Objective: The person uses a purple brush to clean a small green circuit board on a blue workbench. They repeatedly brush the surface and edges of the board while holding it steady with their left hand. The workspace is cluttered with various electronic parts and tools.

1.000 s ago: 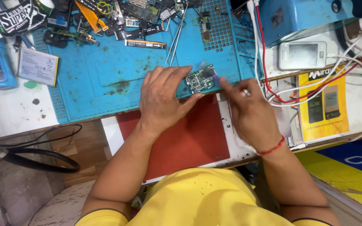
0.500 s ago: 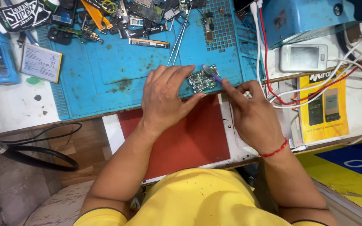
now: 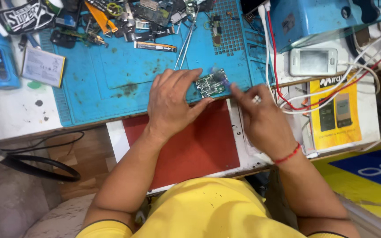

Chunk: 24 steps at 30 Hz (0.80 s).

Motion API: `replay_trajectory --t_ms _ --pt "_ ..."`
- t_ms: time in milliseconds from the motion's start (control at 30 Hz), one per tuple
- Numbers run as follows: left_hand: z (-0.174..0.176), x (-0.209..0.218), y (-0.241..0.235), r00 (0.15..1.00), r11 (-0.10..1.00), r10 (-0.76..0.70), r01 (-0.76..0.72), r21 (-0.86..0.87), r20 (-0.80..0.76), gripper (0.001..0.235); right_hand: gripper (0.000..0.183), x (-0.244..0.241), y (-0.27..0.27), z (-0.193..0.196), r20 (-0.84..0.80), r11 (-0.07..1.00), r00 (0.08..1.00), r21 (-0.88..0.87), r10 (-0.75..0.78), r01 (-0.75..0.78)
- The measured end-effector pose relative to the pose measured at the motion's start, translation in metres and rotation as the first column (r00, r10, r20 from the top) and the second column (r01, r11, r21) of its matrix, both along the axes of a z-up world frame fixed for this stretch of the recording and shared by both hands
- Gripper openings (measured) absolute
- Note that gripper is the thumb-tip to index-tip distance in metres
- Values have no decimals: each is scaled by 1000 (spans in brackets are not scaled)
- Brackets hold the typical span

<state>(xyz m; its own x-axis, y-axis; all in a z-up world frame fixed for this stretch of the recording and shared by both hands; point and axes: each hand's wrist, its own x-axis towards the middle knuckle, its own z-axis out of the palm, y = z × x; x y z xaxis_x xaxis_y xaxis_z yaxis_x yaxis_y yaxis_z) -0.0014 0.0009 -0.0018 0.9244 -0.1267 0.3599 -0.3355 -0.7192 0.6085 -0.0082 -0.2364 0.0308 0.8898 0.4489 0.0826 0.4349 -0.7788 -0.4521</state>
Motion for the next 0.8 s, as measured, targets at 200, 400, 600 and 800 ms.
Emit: replay_trajectory --t_ms 200,400,600,800 --pt "-3 -1 1 999 999 -17 18 -30 39 61 51 7 -2 -2 18 997 998 -56 -55 56" --pt "4 3 -1 998 1000 -4 2 26 68 61 47 2 3 2 -3 999 1000 35 -7 7" --pt "4 1 -1 999 1000 8 -7 -12 45 58 52 -3 9 -11 -59 995 998 101 13 -6" --pt "12 2 -3 1000 1000 18 -18 -1 -9 58 50 -7 10 -10 -98 988 986 67 -134 141"
